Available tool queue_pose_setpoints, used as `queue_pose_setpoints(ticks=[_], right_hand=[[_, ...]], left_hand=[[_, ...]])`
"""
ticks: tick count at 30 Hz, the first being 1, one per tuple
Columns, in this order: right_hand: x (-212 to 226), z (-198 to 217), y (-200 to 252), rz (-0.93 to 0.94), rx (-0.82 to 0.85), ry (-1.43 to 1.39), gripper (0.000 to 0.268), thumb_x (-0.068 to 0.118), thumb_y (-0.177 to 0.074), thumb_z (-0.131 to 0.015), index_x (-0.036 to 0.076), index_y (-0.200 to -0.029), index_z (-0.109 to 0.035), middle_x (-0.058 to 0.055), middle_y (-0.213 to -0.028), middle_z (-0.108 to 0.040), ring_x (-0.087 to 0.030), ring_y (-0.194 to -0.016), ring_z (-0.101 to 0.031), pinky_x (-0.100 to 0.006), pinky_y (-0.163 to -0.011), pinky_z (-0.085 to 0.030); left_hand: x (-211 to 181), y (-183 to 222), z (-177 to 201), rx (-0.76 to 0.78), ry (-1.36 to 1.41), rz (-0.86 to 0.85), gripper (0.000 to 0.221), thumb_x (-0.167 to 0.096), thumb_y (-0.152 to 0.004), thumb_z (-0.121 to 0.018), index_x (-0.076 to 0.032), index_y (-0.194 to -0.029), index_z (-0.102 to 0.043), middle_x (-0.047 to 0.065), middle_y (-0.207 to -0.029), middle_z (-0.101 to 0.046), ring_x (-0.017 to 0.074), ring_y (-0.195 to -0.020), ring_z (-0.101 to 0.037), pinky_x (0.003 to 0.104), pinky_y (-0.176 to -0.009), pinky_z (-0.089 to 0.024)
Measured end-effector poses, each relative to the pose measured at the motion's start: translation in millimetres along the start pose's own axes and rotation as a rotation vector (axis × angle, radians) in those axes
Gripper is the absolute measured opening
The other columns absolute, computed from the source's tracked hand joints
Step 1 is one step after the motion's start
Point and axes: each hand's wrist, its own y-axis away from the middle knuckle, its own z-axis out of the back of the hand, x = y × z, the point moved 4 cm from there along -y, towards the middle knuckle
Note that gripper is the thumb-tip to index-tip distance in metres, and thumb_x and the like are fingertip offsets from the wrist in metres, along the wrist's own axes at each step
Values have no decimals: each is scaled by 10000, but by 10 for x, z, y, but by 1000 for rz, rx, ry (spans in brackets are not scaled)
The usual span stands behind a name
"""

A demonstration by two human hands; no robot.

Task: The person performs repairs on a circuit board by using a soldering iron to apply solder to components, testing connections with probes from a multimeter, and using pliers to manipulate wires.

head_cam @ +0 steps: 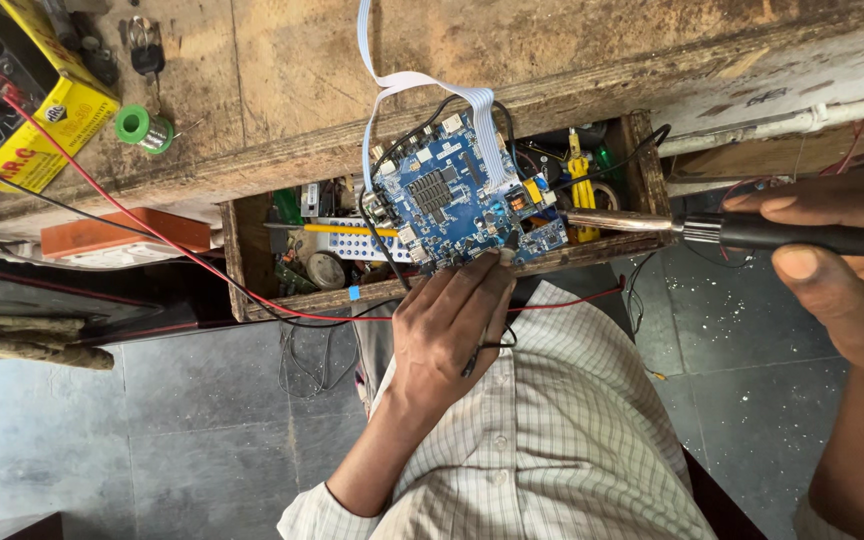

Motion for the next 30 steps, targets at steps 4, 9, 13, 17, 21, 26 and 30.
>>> queue_pose_setpoints(ticks=[4, 9, 13, 17, 21, 26, 30], right_hand=[[14, -1, -12, 3, 9, 15, 290, 268, -1065, -651, 86, -1287, -613, -165, -1177, -700, -214, -1006, -740, -380, -966, -629], [-2, -16, -7, -12, 9, -15, 290, 261, -1064, -650, 85, -1291, -608, -169, -1179, -696, -222, -1034, -736, -383, -966, -630], [-30, -25, -22, -3, 22, -14, 298, 271, -1045, -653, 86, -1274, -609, -173, -1184, -701, -212, -996, -748, -376, -952, -637], [16, -24, 17, 31, 18, 64, 271, 230, -1074, -645, 65, -1286, -603, -172, -1178, -697, -221, -1005, -743, -365, -978, -630], [19, -105, 55, -1, -7, 92, 296, 194, -991, -678, 18, -1223, -624, -202, -1159, -726, -184, -864, -746, -300, -788, -602], [86, -242, 126, 61, -48, 126, 282, 163, -1012, -705, -16, -1215, -623, -218, -1144, -724, -210, -908, -753, -266, -742, -613], [122, -251, 99, 94, -73, 157, 294, 172, -1013, -705, -22, -1216, -618, -228, -1131, -719, -233, -947, -762, -273, -795, -632]], left_hand=[[4, 12, -11, 4, 4, 13, 191, -43, -948, -731, 14, -1130, -719, 125, -1153, -728, 241, -914, -725, 368, -789, -572], [14, 24, -26, -3, 3, 25, 194, -44, -948, -729, 21, -1131, -715, 136, -1153, -732, 242, -906, -728, 369, -791, -576], [15, 33, -28, -8, 11, 27, 198, -39, -946, -724, 20, -1134, -713, 141, -1153, -730, 248, -928, -733, 370, -808, -581], [21, 45, -31, -14, 22, 42, 193, -41, -950, -722, 18, -1134, -711, 142, -1155, -731, 250, -937, -735, 372, -819, -581], [27, 46, -40, -12, 19, 51, 193, -47, -958, -709, 15, -1140, -710, 136, -1153, -732, 247, -942, -738, 371, -818, -574], [41, 56, -40, -4, 38, 55, 199, -59, -975, -709, -2, -1165, -697, 125, -1174, -726, 248, -951, -734, 370, -824, -570], [79, 58, 4, 44, 88, 51, 263, -67, -923, -722, -30, -1181, -688, 121, -1192, -729, 267, -950, -733, 385, -794, -545]])
